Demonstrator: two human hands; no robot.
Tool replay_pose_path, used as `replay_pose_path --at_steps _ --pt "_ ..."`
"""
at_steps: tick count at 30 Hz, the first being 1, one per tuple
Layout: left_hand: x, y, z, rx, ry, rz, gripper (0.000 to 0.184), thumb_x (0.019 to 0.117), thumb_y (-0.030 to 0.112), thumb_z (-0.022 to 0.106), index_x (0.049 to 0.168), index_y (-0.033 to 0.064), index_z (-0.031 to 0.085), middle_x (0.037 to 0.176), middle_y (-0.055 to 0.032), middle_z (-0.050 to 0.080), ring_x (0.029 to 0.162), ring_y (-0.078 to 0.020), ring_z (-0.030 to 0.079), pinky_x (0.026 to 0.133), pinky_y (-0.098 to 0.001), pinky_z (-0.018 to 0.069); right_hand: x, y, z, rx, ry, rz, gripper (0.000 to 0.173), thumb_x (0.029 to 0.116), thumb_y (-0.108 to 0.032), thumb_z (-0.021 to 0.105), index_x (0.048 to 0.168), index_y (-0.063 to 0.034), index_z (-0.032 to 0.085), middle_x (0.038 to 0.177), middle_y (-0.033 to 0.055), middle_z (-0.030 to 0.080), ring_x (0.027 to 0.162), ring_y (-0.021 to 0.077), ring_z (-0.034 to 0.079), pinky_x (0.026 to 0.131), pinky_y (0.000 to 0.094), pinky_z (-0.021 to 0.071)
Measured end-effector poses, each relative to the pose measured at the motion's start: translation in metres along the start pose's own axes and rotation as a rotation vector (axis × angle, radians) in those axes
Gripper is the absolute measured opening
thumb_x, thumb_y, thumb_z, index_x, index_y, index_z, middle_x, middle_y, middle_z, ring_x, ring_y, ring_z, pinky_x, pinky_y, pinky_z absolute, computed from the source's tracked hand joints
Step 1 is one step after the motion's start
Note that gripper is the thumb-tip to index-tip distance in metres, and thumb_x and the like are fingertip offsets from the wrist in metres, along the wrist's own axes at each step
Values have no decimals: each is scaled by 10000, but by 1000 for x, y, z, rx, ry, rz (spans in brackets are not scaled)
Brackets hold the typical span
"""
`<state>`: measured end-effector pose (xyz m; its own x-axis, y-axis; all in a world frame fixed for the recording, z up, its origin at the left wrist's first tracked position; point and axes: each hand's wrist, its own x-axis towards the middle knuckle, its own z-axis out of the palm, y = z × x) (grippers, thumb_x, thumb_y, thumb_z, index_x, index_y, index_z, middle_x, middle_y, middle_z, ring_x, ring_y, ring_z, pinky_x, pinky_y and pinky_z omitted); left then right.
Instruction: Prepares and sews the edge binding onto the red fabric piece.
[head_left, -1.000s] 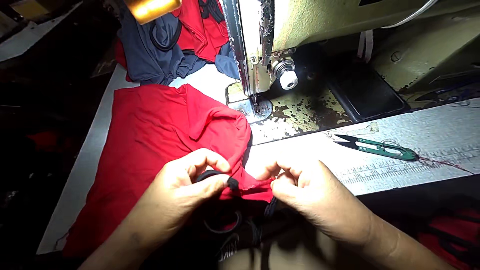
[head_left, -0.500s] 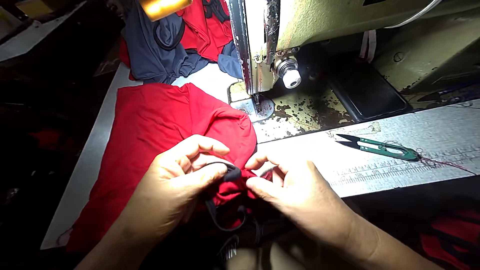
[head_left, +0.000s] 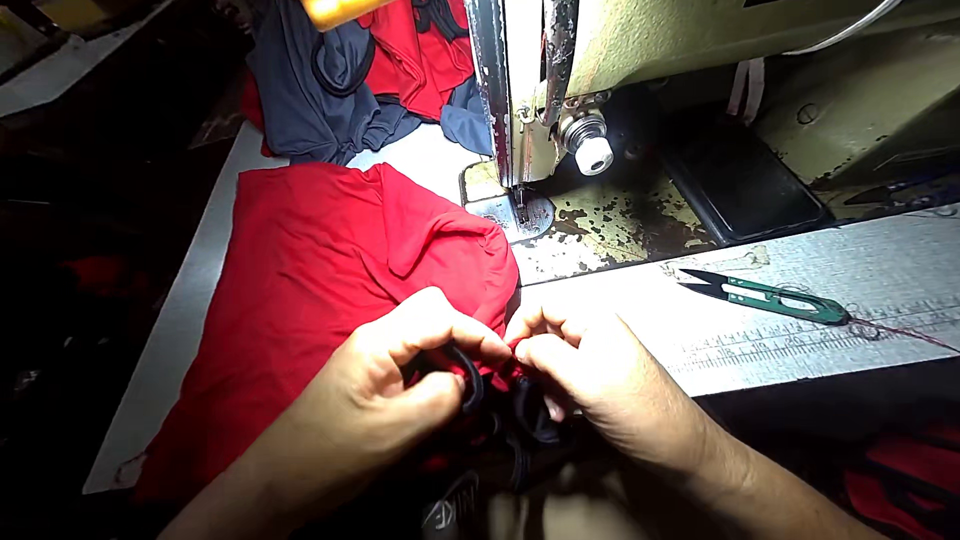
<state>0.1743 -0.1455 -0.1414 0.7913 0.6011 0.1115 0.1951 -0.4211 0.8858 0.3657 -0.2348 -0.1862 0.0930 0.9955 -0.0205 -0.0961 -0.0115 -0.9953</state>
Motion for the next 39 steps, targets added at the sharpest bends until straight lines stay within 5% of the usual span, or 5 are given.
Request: replay_pose_path --at_steps 4,7,14,34,39 --pt "1 -4 6 480 90 208 100 851 204 677 927 205 742 861 113 481 785 62 476 638 -54 393 1 1 -1 -18 3 -6 141 963 -73 562 896 -110 680 635 -9 582 459 29 495 426 156 416" --pt "3 -3 5 734 128 343 93 887 172 640 874 163 731 843 63 466 783 20 450 650 -85 355 1 1 -1 -24 10 -7 151 967 -73 553 898 -115 681 628 -11 569 460 32 489 426 160 408" --pt "2 -6 4 628 179 419 147 939 171 657 910 166 802 797 63 431 752 24 406 626 -100 294 1 -3 -1 -37 5 -33 170 959 -80 550 885 -118 698 605 -25 564 455 16 474 420 150 381" --pt "3 -6 10 737 171 381 130 873 197 661 762 179 725 886 41 562 890 -16 533 753 -140 422 -7 3 2 -30 8 -87 152 981 -124 600 911 -111 734 720 -20 643 605 38 581 531 161 461" --pt "2 -8 13 481 196 254 103 837 206 689 740 183 664 912 87 599 869 27 575 731 -106 480 -9 2 2 -133 13 -178 103 920 -179 634 902 -149 731 704 -88 597 579 -35 534 515 119 443"
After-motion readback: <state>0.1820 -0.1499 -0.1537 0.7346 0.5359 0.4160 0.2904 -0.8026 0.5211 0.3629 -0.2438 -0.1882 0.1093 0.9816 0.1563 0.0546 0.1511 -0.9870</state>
